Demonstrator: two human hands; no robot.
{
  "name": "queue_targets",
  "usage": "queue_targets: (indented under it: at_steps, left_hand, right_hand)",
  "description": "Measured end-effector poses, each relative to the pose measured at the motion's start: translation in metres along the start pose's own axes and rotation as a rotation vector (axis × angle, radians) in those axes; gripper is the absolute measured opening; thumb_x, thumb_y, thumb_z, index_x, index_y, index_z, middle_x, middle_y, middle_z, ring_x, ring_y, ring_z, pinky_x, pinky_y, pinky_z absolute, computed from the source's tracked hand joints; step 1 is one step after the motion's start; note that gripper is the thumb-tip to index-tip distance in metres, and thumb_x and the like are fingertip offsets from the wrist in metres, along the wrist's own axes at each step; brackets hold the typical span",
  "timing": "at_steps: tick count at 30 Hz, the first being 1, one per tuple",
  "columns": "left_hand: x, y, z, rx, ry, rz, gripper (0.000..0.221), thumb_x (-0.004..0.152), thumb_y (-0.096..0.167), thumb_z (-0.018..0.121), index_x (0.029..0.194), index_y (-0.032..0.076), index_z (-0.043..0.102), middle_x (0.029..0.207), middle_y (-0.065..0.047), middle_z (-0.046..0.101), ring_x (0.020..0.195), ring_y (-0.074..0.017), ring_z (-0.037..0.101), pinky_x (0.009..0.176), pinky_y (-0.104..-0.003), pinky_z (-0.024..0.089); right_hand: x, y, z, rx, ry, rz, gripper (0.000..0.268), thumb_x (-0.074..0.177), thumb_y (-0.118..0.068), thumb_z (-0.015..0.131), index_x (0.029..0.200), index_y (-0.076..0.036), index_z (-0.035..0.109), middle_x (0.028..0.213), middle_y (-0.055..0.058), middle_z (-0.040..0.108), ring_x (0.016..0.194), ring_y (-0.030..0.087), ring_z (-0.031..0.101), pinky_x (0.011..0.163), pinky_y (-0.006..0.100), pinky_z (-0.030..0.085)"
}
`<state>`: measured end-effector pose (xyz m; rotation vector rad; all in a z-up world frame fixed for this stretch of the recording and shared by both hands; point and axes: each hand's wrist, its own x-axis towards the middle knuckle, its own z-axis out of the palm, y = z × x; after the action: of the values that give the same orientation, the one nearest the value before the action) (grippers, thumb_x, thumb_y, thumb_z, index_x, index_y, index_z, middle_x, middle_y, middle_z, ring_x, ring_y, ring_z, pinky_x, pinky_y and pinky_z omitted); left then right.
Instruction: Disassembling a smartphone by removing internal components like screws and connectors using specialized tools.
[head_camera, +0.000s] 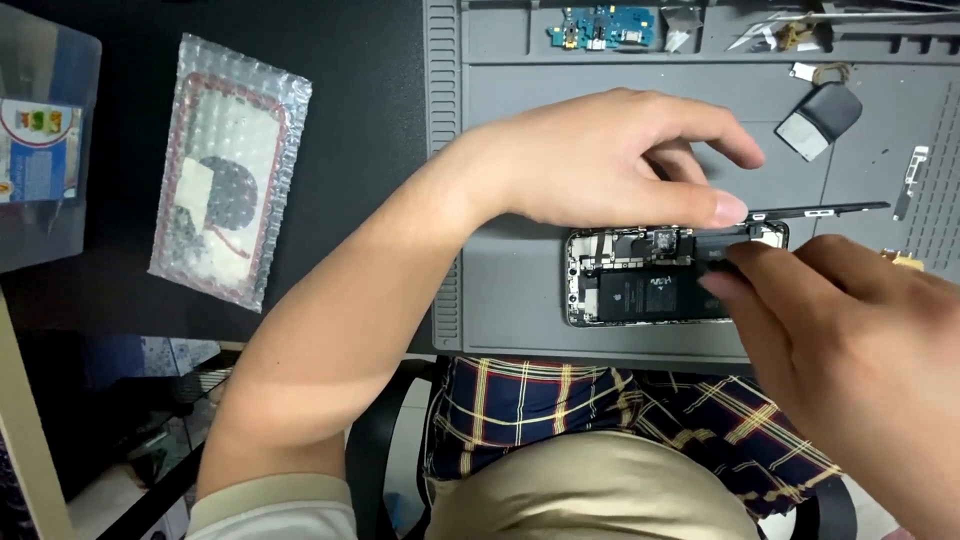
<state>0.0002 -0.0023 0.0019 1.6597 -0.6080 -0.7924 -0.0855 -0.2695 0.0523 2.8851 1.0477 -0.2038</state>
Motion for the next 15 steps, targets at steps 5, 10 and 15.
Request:
queue_targets:
  at_steps: [5,10,15]
  left_hand:
    - [0.000,0.000,0.000,0.014,0.009,0.020,0.054,0.095,0.055,0.061,0.137,0.021,0.064,0.119,0.003,0.088,0.112,-0.0055,0.085,0.093,-0.023,0.061]
    - [0.000,0.001,-0.001,0.008,-0.002,0.001,0.057,0.093,0.057,0.059,0.138,0.022,0.064,0.120,0.006,0.088,0.113,-0.0035,0.084,0.091,-0.021,0.060]
    - [0.001,-0.008,0.001,0.014,0.010,0.068,0.057,0.095,0.058,0.057,0.137,0.020,0.063,0.126,0.007,0.084,0.116,-0.0044,0.084,0.090,-0.022,0.059]
  right_hand:
    - [0.004,-0.001,-0.006,-0.047,-0.019,-0.022,0.016,0.120,-0.038,0.070,0.124,-0.022,0.074,0.079,-0.006,0.066,0.062,0.025,0.065,0.059,0.036,0.051]
    - [0.008,0.007,-0.002,0.089,-0.005,-0.083,0.015,0.114,-0.025,0.070,0.128,-0.020,0.074,0.106,-0.003,0.074,0.080,0.027,0.073,0.074,0.041,0.058]
    - [0.012,0.011,-0.003,0.139,-0.062,-0.118,0.021,0.108,-0.015,0.070,0.128,-0.013,0.075,0.115,0.006,0.075,0.086,0.030,0.075,0.077,0.042,0.059]
